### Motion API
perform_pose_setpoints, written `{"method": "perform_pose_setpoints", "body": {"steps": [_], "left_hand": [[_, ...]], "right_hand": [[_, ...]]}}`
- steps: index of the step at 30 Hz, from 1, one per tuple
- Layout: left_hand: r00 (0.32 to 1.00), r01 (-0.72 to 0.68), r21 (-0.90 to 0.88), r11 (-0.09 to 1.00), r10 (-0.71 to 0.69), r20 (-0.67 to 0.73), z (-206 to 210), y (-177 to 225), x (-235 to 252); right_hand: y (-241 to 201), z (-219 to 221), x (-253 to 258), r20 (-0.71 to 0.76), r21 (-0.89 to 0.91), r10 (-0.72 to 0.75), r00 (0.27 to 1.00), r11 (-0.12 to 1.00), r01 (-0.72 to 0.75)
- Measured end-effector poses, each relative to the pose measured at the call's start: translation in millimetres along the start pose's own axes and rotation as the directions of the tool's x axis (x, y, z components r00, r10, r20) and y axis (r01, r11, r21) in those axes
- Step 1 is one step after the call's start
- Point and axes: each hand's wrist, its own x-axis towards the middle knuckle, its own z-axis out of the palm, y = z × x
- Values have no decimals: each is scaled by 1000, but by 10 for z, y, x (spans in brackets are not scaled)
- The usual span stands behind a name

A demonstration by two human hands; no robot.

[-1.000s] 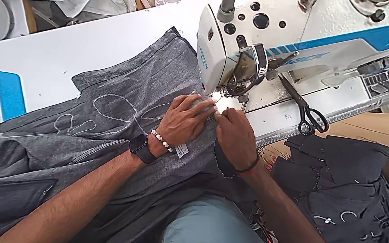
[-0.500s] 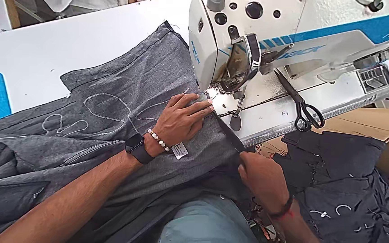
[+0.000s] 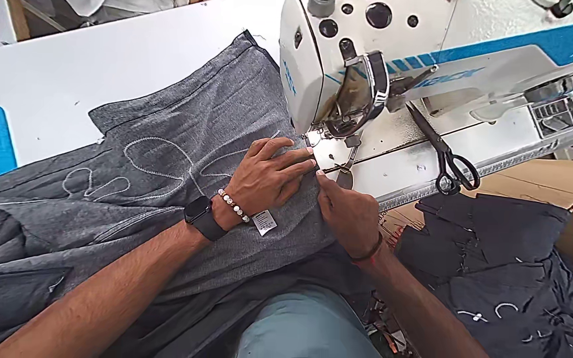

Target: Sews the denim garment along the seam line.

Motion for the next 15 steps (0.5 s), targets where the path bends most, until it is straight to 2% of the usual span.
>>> {"method": "perform_pose_setpoints", "body": {"steps": [5,10,15], "left_hand": [[1000,-19,-7,1000,19,-6,-5,-56,29],[1000,-16,18,1000,16,-23,-61,-236,108],[986,-149,54,987,152,-64,-111,-659,240]], "right_hand": [[24,-123,95,111,7,14,994,1000,-15],[-40,-167,411,196,-20,61,979,998,-59],[-109,-106,652,195,-46,76,978,997,-68]]}}
